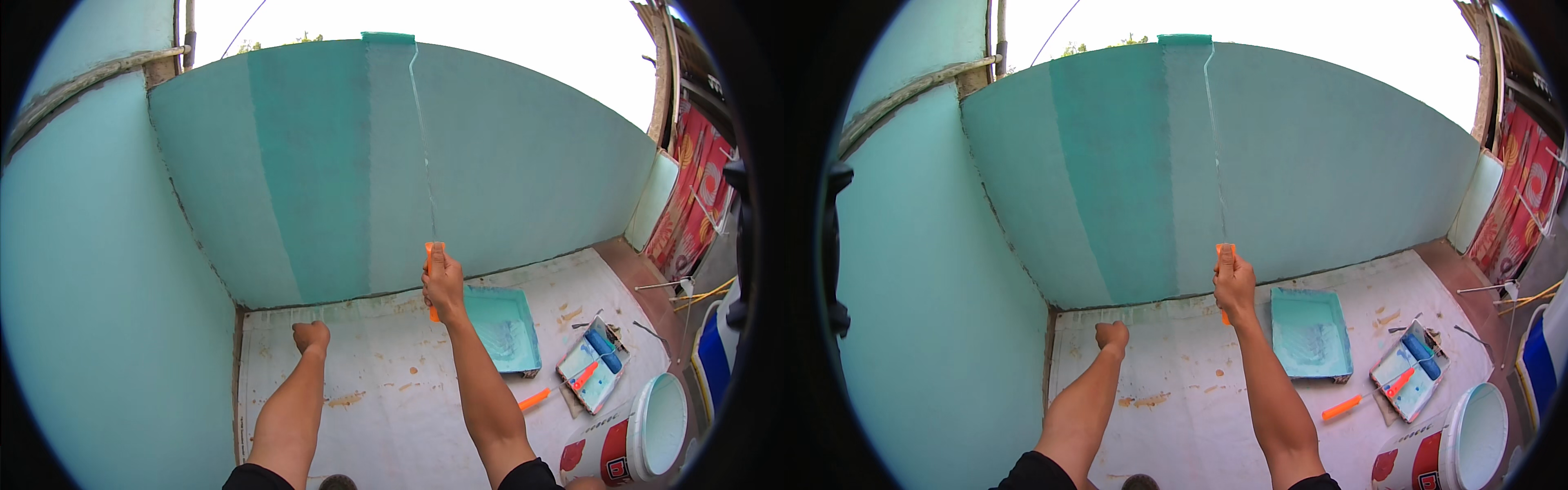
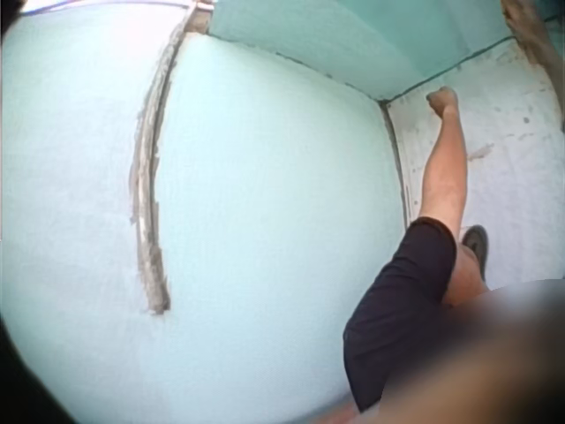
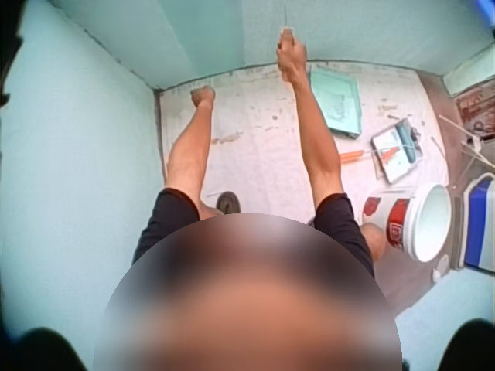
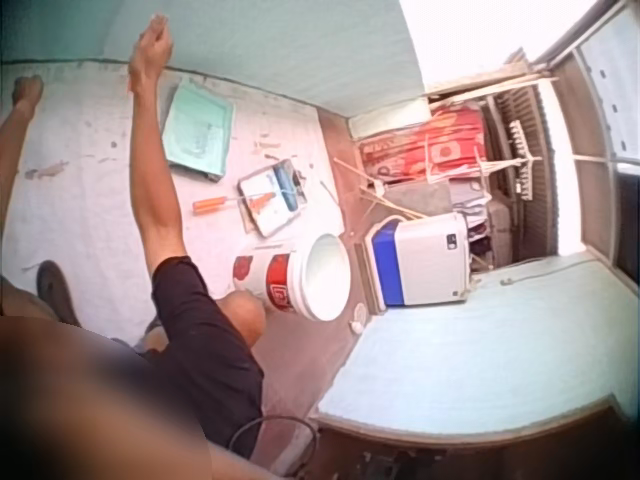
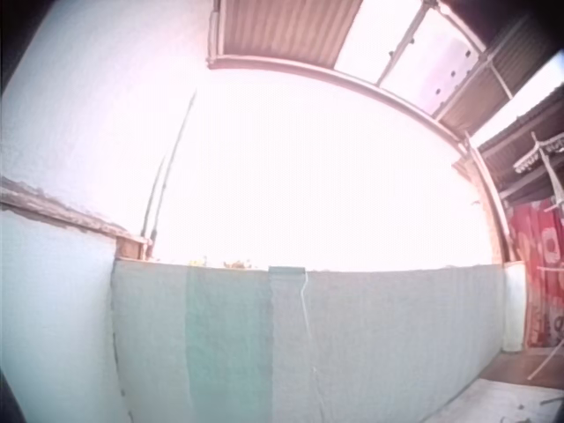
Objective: The person sits on the floor and uses a paint roller to apply light blue paint to a wall. They repeatedly dip the roller into a paint tray and roll it vertically along the wall surface.
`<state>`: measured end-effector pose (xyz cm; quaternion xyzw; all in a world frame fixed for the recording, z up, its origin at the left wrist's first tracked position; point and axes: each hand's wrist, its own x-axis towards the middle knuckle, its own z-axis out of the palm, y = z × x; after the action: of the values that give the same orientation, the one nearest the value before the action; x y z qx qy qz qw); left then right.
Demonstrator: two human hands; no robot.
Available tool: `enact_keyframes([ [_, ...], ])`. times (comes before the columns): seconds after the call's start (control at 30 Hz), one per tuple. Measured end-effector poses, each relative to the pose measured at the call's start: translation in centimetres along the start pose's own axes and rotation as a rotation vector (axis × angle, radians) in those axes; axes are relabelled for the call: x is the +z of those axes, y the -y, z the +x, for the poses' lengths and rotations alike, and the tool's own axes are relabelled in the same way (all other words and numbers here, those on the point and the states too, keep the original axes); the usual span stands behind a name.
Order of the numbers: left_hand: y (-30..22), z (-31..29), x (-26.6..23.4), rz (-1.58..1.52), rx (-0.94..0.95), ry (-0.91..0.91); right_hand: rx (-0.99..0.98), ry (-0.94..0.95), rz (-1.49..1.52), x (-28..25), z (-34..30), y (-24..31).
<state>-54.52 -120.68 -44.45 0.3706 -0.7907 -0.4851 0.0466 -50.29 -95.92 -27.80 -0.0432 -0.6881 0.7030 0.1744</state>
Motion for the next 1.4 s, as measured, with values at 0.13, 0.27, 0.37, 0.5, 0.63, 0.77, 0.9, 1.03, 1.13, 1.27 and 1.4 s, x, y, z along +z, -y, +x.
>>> enact_keyframes([
  [0.13,0.4,0.2,0.4,0.020,0.008,-0.021,-0.035,-0.012,-0.032,-0.3,0.3,-1.8],
  [0.27,0.4,0.1,0.2,0.033,0.022,-0.033,-0.065,-0.030,-0.087,-0.9,-0.3,-5.5],
  [0.37,0.3,0.0,-0.2,0.021,0.003,-0.002,-0.091,-0.035,-0.084,-1.0,-1.4,-8.8],
  [0.5,0.2,-0.1,-0.2,0.019,-0.015,0.013,0.023,-0.033,-0.149,-1.7,-3.6,-12.6],
  [0.63,0.4,0.2,0.0,0.015,-0.009,0.003,0.089,-0.008,-0.107,-2.3,-6.4,-16.0],
  [0.77,0.7,0.7,0.1,0.031,-0.007,-0.014,0.188,-0.024,-0.117,-2.8,-9.1,-19.6],
  [0.9,0.8,0.8,0.0,0.044,-0.015,-0.015,0.237,-0.019,-0.201,-3.7,-12.0,-23.0],
  [1.03,0.7,0.7,0.0,0.030,-0.008,-0.023,0.264,-0.050,-0.278,-4.5,-14.5,-25.5],
  [1.13,0.7,0.6,0.0,0.038,-0.008,-0.003,0.345,-0.043,-0.348,-5.4,-16.3,-26.9],
  [1.27,0.7,0.9,0.1,0.085,-0.003,-0.005,0.407,-0.034,-0.386,-6.1,-18.2,-28.5],
  [1.4,1.1,1.4,0.4,0.033,-0.010,-0.039,0.523,-0.027,-0.387,-6.5,-19.8,-29.7],
])
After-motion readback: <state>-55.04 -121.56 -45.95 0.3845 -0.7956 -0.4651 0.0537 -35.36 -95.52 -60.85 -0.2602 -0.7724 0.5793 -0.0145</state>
